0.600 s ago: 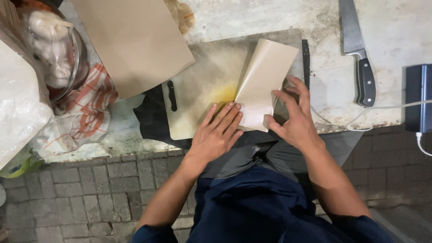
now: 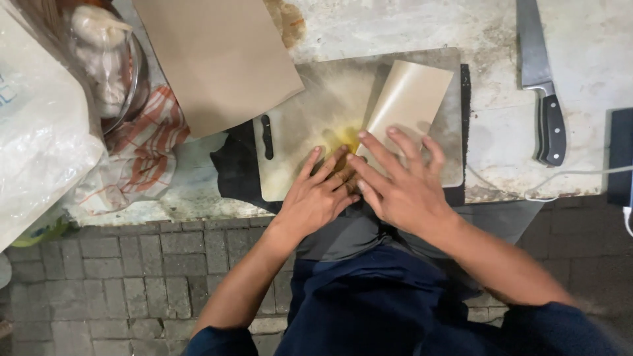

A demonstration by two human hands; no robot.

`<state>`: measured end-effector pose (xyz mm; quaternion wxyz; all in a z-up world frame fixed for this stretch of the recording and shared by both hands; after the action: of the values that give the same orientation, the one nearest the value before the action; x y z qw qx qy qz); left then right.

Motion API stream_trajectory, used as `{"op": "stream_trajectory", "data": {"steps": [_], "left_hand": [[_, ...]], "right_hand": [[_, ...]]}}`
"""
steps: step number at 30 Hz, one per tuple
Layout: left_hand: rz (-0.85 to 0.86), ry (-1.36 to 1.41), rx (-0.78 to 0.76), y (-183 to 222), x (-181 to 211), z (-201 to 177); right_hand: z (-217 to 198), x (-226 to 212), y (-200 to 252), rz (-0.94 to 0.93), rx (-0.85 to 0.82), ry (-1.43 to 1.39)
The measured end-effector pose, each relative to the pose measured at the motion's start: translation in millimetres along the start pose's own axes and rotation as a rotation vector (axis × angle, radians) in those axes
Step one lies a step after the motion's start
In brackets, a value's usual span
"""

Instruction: Lining small cardboard boxes with paper inserts at a packaging station.

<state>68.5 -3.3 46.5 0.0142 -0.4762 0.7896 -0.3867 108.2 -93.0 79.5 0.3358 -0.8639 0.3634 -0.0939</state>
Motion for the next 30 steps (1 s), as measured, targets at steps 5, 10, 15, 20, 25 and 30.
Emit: {"op": "stream_trajectory", "data": {"steps": [5,10,15,20,25,30], "left_hand": [[-0.034,0.018,-0.069,2.5,-6.9,6.4],[-0.038,0.049,-0.040,3.3,-9.9,4.6],[-0.043,0.078,-0.055,6.2,-14.3,5.1],[-0.057,0.094,-0.095,9.8,-16.7,10.0],[-0.054,0.114,-0.103,5.6,-17.5,6.7],[-0.052,0.130,-0.120,0.6,-21.4,2.3]], "right_hand": [[27.5,2.9,2.6,-0.054,-0.157,-0.061],[37.7,22.9,10.5,-0.030,-0.203,-0.056],[50.1,46.5,10.7,0.037,-0.255,-0.075],[67.0,70.1,14.3,0.128,-0.326,-0.022],[71.0,82.6,2.2,0.146,-0.327,-0.005],[74.7,94.3,-7.6,0.140,-0.283,0.023]]}}
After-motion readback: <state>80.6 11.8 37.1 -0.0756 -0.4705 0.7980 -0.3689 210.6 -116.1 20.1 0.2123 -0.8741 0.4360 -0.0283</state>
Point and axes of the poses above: each hand's wrist, its own y-axis away from the middle knuckle, its own z-axis out of the palm, x = y × z, the point moved 10 cm from there along -y, towards the middle knuckle, and after that the axes turned 14 degrees about x, right-handed, at the moved point
